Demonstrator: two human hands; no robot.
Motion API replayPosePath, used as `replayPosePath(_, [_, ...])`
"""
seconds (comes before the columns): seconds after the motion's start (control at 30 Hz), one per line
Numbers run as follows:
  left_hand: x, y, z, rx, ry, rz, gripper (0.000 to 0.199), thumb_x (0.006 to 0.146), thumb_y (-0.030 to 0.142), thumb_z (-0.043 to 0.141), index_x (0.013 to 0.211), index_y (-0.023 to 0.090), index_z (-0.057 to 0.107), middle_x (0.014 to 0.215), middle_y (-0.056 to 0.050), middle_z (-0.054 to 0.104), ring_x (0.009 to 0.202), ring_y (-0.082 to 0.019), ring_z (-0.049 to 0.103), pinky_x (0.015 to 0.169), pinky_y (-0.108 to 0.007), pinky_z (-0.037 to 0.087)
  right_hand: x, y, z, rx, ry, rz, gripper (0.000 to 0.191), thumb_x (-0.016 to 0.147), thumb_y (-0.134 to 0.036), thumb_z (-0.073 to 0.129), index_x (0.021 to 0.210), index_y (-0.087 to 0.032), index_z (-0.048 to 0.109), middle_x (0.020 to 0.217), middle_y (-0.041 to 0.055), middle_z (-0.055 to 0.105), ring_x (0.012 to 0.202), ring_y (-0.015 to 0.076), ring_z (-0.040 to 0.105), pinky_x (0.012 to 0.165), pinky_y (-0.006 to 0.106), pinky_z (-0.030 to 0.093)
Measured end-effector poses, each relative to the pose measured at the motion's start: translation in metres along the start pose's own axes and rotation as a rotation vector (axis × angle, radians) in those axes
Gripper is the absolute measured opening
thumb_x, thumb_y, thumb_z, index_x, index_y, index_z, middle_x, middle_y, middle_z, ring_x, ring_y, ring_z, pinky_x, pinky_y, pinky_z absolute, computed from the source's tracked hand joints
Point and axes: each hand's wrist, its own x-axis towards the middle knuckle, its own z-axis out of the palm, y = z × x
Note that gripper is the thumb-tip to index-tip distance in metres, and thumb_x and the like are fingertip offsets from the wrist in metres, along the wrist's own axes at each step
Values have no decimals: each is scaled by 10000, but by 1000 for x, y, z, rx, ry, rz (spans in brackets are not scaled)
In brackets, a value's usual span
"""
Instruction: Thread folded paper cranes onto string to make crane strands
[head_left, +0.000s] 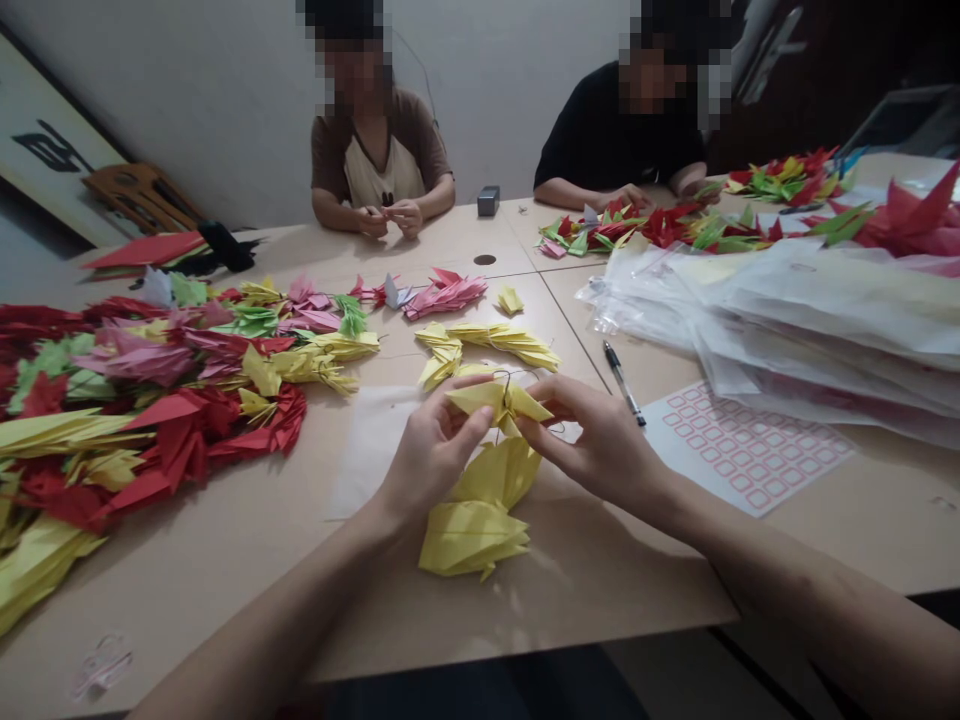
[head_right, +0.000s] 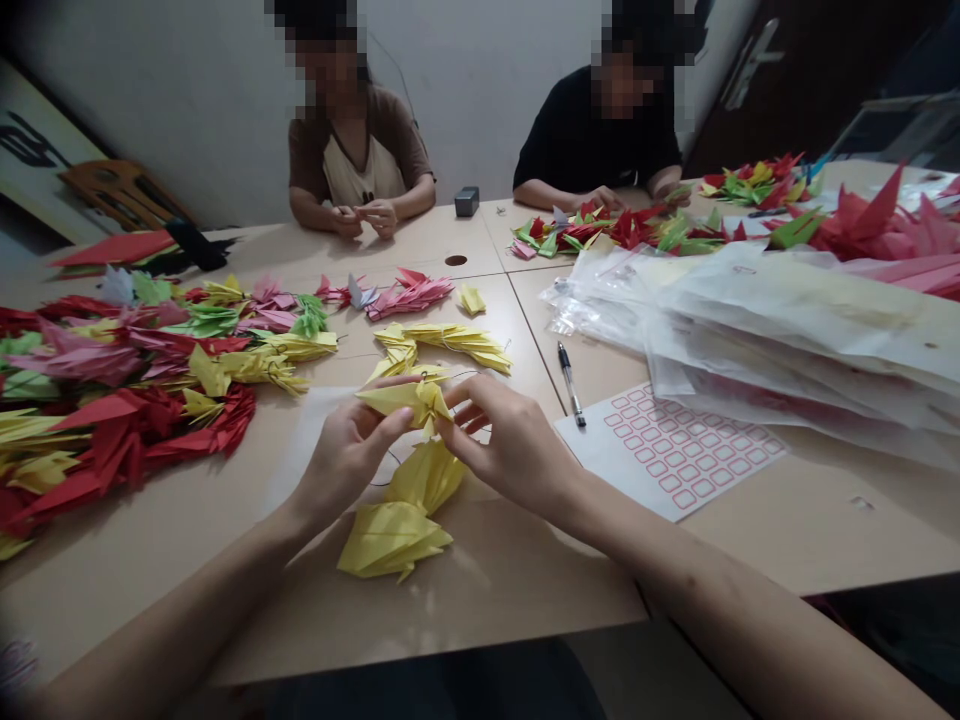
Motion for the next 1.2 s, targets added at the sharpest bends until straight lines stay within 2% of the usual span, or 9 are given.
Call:
replayPosePath(0.1, [1,0,-2,-37,22,-47,324,788,257,670,1101,177,645,995,-55,695,777,-131,650,694,-218,535,2,0,-2,238,-36,115,137,832,-309,628,859,-177,601,893,44,651,782,146,649,712,296,562])
replayPosePath(0.23, [3,-3,-5,-142,-17,-97,320,764,282,699,1064,179,659,989,-57,701,847,-182,668,770,-294,552,8,-3,-7,534,-56,326,220,752,-351,715,867,-171,661,849,42,695,777,166,676,723,315,562])
replayPosePath(0.4, [3,-8,-7,-195,1,-108,187,707,265,753,812,156,642,823,-19,683,781,-137,631,755,-260,525,12,2,-10,737,-21,514,258,732,-368,741,874,-155,705,841,68,728,731,158,692,736,299,561])
replayPosePath(0.63, [6,-2,-5,-338,-16,-158,217,624,224,782,674,142,587,687,12,628,677,-97,579,664,-205,485,11,4,-8,795,24,525,239,725,-379,751,822,-163,719,774,45,725,696,133,686,694,251,551])
replayPosePath(0.8, [6,3,-3,-427,-23,-209,217,583,183,786,644,134,583,649,11,623,644,-92,580,665,-213,498,12,1,-8,859,8,522,189,716,-361,765,751,-180,725,684,9,703,640,98,664,660,215,539])
replayPosePath(1.03, [7,3,-4,-446,-64,-191,221,587,172,790,626,132,576,631,9,621,621,-92,587,634,-204,501,13,3,-10,1011,-73,642,188,671,-315,800,670,-170,680,664,17,713,636,106,681,636,202,536])
replayPosePath(1.2, [4,4,-4,-454,-151,-194,218,651,218,783,662,137,581,691,0,647,644,-105,620,657,-228,528,13,8,-11,1018,-78,699,240,647,-337,806,739,-151,686,699,54,730,644,122,691,633,202,539])
